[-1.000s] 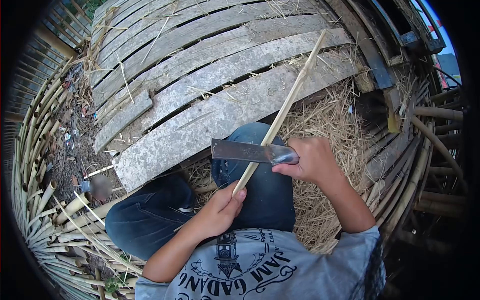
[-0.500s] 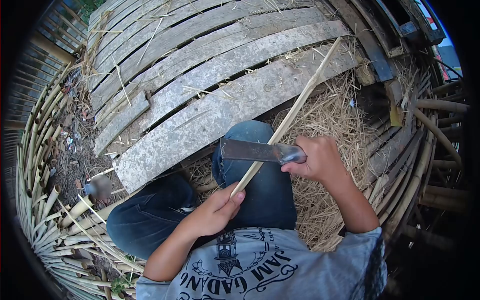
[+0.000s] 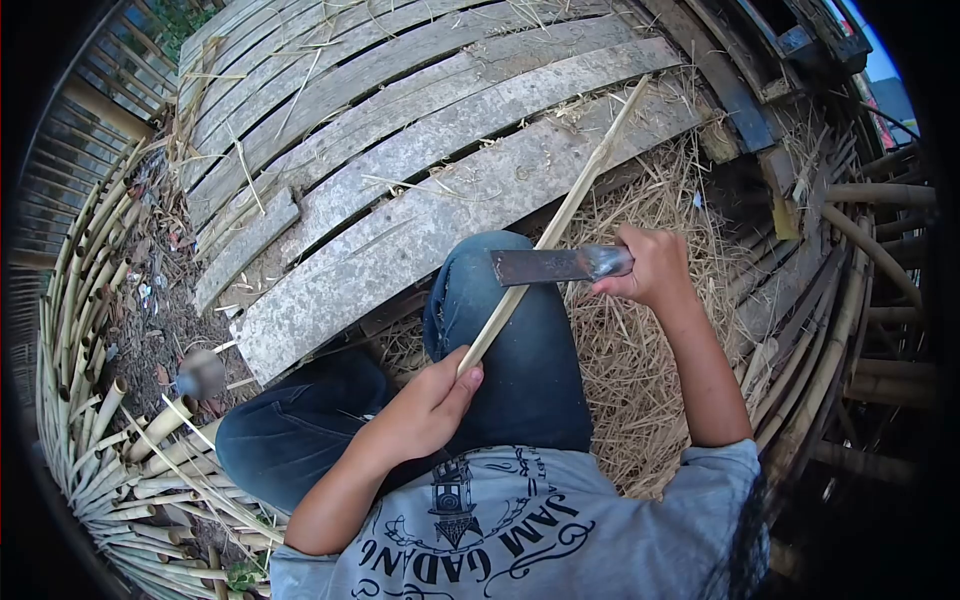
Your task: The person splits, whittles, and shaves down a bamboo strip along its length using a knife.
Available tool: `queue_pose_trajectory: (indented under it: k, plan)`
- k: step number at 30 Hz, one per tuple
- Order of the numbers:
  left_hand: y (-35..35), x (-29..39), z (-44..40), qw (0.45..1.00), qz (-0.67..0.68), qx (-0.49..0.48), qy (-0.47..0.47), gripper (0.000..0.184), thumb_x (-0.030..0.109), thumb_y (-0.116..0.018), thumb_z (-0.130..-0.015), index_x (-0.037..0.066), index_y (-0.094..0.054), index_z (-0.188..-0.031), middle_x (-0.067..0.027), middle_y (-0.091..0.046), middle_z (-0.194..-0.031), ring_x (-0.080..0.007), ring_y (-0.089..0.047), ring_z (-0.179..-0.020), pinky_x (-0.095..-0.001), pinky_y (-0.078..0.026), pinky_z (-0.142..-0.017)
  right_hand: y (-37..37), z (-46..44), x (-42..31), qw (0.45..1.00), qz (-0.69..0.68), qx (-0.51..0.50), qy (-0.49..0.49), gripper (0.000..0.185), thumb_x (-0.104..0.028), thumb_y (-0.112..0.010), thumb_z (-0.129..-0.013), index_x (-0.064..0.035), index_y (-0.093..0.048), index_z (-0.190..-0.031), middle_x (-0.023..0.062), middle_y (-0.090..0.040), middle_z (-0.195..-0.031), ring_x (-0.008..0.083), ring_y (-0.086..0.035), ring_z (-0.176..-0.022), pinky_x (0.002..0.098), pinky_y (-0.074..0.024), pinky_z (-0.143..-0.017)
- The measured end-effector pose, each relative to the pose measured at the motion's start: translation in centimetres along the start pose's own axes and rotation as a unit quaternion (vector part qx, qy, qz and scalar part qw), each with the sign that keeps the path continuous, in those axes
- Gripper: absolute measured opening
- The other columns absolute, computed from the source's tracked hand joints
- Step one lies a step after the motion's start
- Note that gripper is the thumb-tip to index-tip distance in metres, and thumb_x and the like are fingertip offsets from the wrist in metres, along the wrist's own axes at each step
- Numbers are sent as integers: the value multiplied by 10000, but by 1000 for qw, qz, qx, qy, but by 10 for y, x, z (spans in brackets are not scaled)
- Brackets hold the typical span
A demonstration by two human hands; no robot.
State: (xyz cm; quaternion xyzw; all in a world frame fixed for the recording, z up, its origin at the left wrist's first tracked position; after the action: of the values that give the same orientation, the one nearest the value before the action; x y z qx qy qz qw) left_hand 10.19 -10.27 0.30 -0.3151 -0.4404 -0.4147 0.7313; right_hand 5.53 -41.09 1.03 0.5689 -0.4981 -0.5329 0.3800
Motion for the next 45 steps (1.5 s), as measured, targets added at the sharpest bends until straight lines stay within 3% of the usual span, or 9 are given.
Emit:
queue_pose_trajectory:
  k: [4,6,11,15,20,26,32,37,45]
  plan:
    - [1,-7,6,1000,3,-4,-7,218,234,-398,-1058,61,-460,-941,21,-429,-657,-69,-403,-552,-241,-363,-509,9,5,14,998,42,31,-27,817,-870,-513,-704,-58,-598,-666,96,-575,-537,300,-620,-517,396,-477,-491]
    - [7,-7,20,999,33,-13,29,229,231,-393,-1059,52,-459,-933,10,-426,-657,-89,-407,-571,-264,-371,-535,26,16,60,962,58,20,-266,729,-741,-528,-817,-28,-621,-695,133,-581,-559,357,-621,-583,429,-478,-558]
    - [3,-19,18,997,63,-32,35,272,255,-383,-1063,59,-439,-884,17,-402,-646,-92,-388,-586,-274,-364,-551,65,60,96,919,94,104,-369,658,-616,-488,-908,0,-625,-722,175,-555,-564,397,-600,-605,439,-437,-584]
    - [-8,-13,0,999,37,-36,9,258,278,-380,-1063,77,-455,-918,36,-390,-620,-62,-369,-527,-230,-326,-487,28,64,37,949,-134,30,-284,717,-716,-520,-840,-20,-595,-686,132,-531,-523,345,-611,-568,408,-432,-534]
    - [-12,-9,0,997,47,-20,57,259,266,-388,-1061,69,-480,-920,25,-428,-636,-65,-386,-549,-236,-340,-510,-8,19,-49,993,-81,-32,-74,818,-862,-517,-713,-50,-549,-620,91,-510,-487,315,-579,-470,393,-452,-468]
    - [-21,2,9,990,-119,72,3,202,184,-442,-1032,-1,-456,-954,-133,-483,-660,-258,-495,-573,-376,-418,-584,-16,3,-7,996,-82,1,-27,873,-924,-444,-677,-57,-501,-597,92,-489,-479,303,-564,-460,398,-443,-465]
    - [-14,7,17,987,-151,56,-4,214,185,-442,-1032,-5,-453,-935,-189,-497,-654,-357,-505,-561,-440,-408,-570,4,18,70,978,-20,73,-193,819,-840,-458,-773,-37,-509,-617,103,-477,-502,308,-542,-482,424,-400,-495]
    - [-16,-18,5,997,-54,38,-43,280,263,-389,-1063,33,-461,-920,2,-407,-647,-105,-416,-587,-306,-385,-548,0,20,-2,972,-142,9,-186,736,-757,-557,-786,-36,-545,-640,137,-518,-532,357,-576,-549,423,-423,-513]
    - [-16,-15,11,998,-55,37,-21,266,257,-393,-1059,21,-482,-975,8,-445,-660,-103,-444,-577,-283,-408,-554,-28,9,1,994,-108,19,4,876,-941,-500,-604,-66,-550,-616,94,-546,-528,316,-613,-520,419,-474,-509]
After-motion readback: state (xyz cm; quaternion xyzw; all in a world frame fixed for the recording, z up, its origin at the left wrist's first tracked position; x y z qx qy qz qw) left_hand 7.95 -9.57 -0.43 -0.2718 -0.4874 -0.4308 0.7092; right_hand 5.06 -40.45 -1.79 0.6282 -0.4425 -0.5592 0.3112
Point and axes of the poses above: each hand's wrist, its own z-axis away from the middle knuckle, its own y-axis out of the back of the hand, x = y × z, the point moved 3 cm from there along -z, towards the middle knuckle
